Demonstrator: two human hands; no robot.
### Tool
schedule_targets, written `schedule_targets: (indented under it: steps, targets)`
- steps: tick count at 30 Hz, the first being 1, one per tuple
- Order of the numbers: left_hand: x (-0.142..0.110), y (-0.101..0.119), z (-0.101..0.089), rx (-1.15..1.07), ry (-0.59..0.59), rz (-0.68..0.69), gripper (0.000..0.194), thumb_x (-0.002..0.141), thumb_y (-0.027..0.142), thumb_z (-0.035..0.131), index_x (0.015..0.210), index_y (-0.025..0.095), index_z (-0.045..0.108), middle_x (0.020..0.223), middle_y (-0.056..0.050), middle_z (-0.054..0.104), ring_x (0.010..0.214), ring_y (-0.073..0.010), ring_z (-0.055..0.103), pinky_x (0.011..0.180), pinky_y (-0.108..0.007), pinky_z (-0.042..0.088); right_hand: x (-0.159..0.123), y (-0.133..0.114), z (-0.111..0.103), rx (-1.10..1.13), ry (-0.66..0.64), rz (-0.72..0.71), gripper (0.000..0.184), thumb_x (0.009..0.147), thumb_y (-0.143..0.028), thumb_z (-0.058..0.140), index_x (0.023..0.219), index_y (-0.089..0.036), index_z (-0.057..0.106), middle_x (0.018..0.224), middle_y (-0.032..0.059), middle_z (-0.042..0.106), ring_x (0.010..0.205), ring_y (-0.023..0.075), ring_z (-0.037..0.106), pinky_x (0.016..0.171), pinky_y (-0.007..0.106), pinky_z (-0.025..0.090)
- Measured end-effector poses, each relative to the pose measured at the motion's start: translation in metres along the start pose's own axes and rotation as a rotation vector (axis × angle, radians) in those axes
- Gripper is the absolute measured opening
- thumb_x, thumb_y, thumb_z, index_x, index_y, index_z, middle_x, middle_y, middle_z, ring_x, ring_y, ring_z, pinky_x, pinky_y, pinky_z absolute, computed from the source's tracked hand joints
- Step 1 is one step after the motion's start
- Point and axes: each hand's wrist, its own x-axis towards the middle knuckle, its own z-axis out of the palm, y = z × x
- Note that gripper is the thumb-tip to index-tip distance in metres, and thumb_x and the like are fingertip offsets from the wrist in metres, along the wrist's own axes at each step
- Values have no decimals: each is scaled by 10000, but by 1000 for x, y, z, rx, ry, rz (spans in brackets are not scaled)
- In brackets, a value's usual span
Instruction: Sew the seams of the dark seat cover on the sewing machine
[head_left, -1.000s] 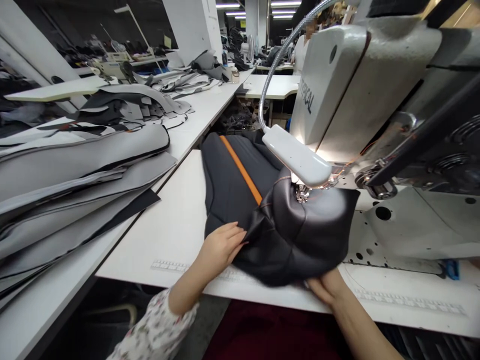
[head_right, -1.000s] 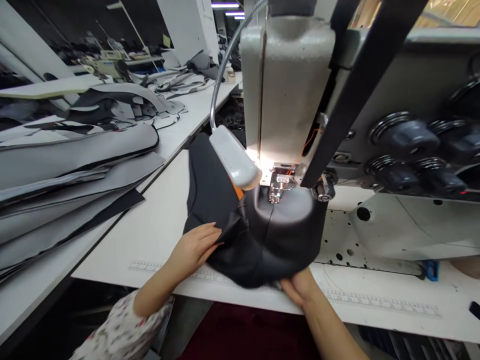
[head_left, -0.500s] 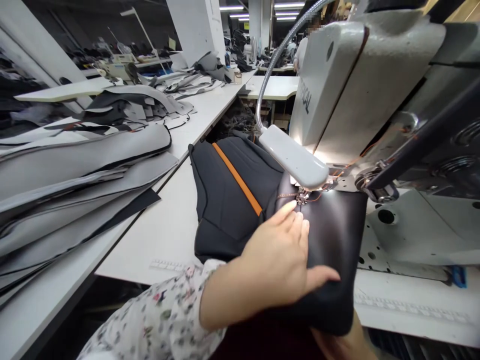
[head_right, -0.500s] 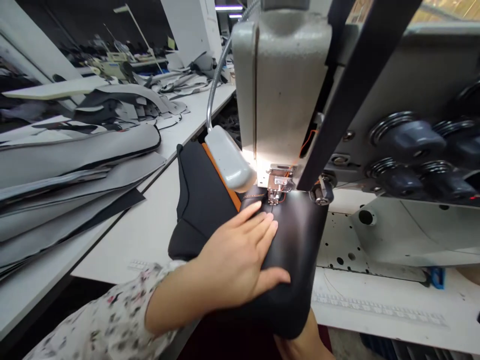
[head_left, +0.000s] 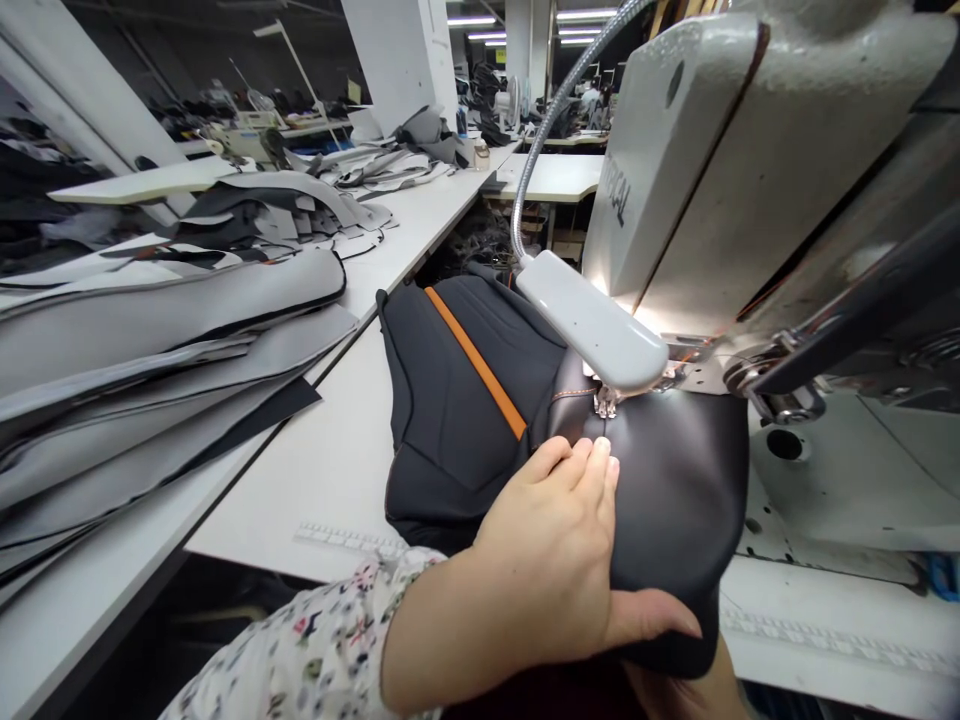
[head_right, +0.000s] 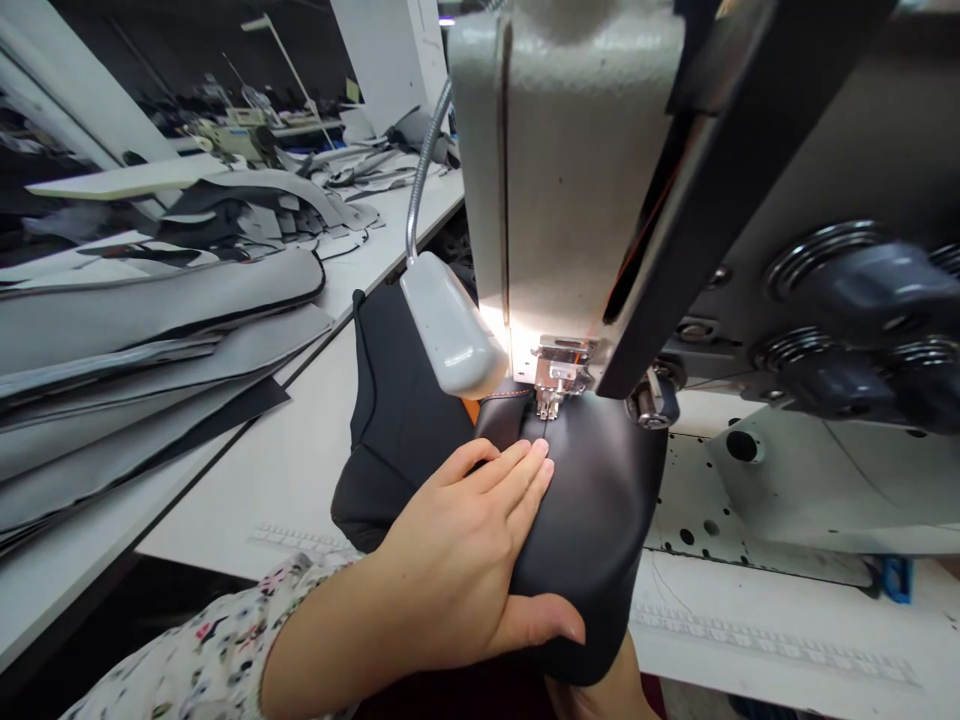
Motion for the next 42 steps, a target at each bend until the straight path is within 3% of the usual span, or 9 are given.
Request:
schedule_targets:
  steps: [3,9,17,22,26,29,34,39,42]
  targets:
    - [0,1,1,4,11,-5,1064,956,883,225,1252,-9,721,1329,-197,708,1267,-302,654,1119,-395,373,2,-12,10,13,45,43,706,707,-490,910,1350,-300,690,1238,102,763,1328,343,623,1158,552,482]
    - [4,3,3,20,40,-24,1027,976,856,256,1276,-18,706,1336,-195,705,1284,-312,639,1101,-407,394,13,-32,11,-16,-19,183,680,714,-471,896,1337,-275,707,1272,122,748,1291,363,647,1097,548,537]
    - [-2,5,8,47,60,4,867,1049,734,305,1346,1,659,1397,-191,669,1335,-319,597,1169,-445,354,31,-53,32,-110,114,80,781,619,-455,915,1339,-228,713,1285,135,740,1220,381,681,1036,521,589]
    - [-5,4,14,65,36,12,707,1095,602,346,1407,26,612,1457,-193,624,1385,-321,547,1272,-557,210,38,-48,15,-109,127,104,629,709,-359,874,1316,-275,732,1256,91,757,1210,326,695,957,418,640]
    - [-5,4,19,51,28,-6,641,1104,549,356,1448,56,579,1518,-163,578,1427,-335,498,1299,-658,-40,48,-49,11,-58,79,129,573,768,-352,832,1326,-271,729,1268,107,750,1196,327,703,965,444,636]
    - [-4,3,21,51,5,-19,629,1100,557,365,1482,96,557,1556,-126,548,1435,-361,484,1274,-697,-105,56,-55,17,-29,104,132,550,781,-371,814,1317,-276,734,1313,109,731,1229,330,686,1034,482,595]
    - [1,3,25,60,6,-26,595,1110,534,358,1505,126,536,1577,-77,531,1441,-386,468,1257,-752,-37,67,-62,20,-9,83,136,506,803,-396,796,1293,-280,746,1353,105,711,1253,320,671,1115,508,532]
    - [9,1,30,56,-1,-55,550,1119,504,351,1504,160,540,1586,-47,522,1424,-416,482,1189,-793,236,79,-67,19,5,9,122,452,873,-462,729,1293,-293,739,1377,78,700,1343,283,611,1165,480,493]
    - [14,0,33,47,0,-74,531,1117,500,351,1490,191,568,1597,-38,509,1418,-421,491,1160,-781,316,85,-71,19,3,-12,115,416,881,-438,708,1273,-306,745,1384,64,697,1354,275,600,1145,465,517]
